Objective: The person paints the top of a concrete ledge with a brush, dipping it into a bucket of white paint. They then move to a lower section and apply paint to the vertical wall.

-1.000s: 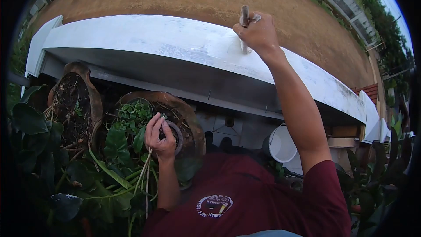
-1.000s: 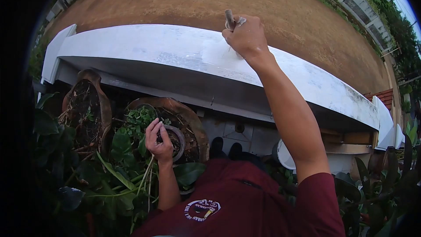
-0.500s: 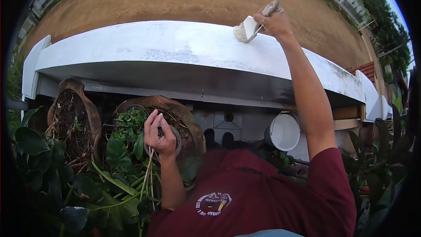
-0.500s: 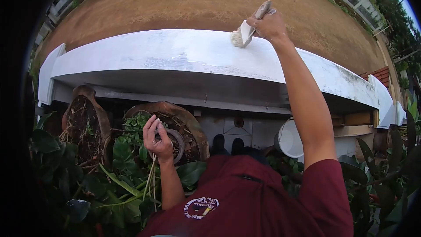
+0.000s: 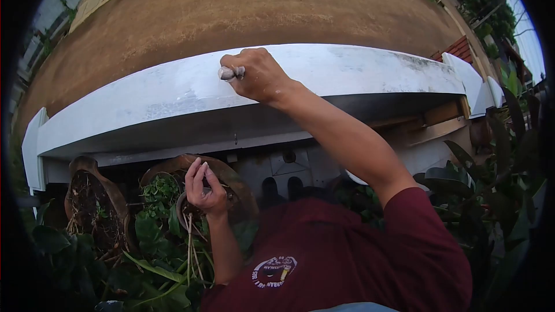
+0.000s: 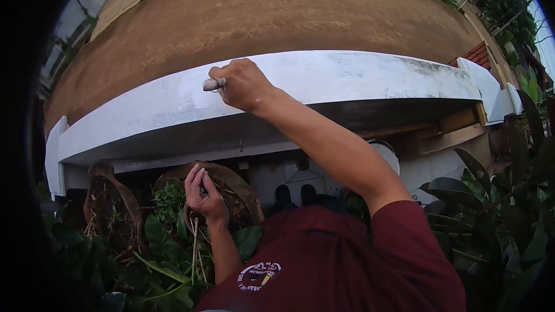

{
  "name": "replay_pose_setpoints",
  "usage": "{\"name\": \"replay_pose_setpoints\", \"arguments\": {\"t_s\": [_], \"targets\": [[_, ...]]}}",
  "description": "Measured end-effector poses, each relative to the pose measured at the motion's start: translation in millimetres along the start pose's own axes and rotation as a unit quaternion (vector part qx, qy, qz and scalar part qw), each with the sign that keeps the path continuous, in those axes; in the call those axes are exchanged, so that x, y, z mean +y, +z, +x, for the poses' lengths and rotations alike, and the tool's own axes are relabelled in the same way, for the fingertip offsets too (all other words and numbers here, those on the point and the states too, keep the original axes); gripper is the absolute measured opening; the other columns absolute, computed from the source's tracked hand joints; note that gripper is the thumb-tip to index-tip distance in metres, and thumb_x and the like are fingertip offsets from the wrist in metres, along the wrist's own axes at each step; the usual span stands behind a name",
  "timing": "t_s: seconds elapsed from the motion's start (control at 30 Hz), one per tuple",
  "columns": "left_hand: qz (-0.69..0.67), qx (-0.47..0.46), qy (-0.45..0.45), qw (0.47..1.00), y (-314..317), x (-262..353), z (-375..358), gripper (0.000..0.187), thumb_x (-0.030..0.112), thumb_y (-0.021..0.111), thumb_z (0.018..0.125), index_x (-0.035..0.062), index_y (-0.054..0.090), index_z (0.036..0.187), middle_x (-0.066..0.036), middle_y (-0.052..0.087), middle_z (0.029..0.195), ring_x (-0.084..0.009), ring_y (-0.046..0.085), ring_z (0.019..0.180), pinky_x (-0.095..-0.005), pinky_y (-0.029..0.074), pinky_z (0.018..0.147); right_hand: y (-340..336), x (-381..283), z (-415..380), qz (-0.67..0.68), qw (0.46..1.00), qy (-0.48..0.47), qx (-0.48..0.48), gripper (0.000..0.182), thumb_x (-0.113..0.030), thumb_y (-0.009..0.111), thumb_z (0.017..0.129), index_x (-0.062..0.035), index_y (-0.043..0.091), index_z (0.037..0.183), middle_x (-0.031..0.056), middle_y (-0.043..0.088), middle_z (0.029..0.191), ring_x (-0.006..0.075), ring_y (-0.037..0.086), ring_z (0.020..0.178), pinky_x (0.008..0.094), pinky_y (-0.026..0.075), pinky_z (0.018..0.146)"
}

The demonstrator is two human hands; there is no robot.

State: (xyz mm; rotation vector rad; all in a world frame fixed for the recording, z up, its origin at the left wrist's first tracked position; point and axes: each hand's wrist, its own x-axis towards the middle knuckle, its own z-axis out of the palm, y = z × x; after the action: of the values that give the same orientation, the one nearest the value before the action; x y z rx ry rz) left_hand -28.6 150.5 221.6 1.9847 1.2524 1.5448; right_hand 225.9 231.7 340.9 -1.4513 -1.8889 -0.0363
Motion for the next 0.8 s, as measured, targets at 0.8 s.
{"name": "replay_pose_setpoints", "arguments": {"t_s": [0.8], "targets": [[0.037, -0.054, 0.051, 0.997, 11.3, 11.1, -9.6, 0.014, -0.007, 0.062, 0.083, -0.0064, 0.069, 0.096, -0.02, 0.068, 0.106, -0.0318, 0.067, 0.092, -0.0372, 0.055, 0.079, -75.9, 43.4, -22.7, -0.115, 0.971, 0.21, -0.002, 0.012, -0.01, 0.063, 0.082, 0.0001, 0.067, 0.087, 0.019, 0.067, 0.071, 0.0348, 0.068, 0.07, 0.0435, 0.055, 0.071]]}}
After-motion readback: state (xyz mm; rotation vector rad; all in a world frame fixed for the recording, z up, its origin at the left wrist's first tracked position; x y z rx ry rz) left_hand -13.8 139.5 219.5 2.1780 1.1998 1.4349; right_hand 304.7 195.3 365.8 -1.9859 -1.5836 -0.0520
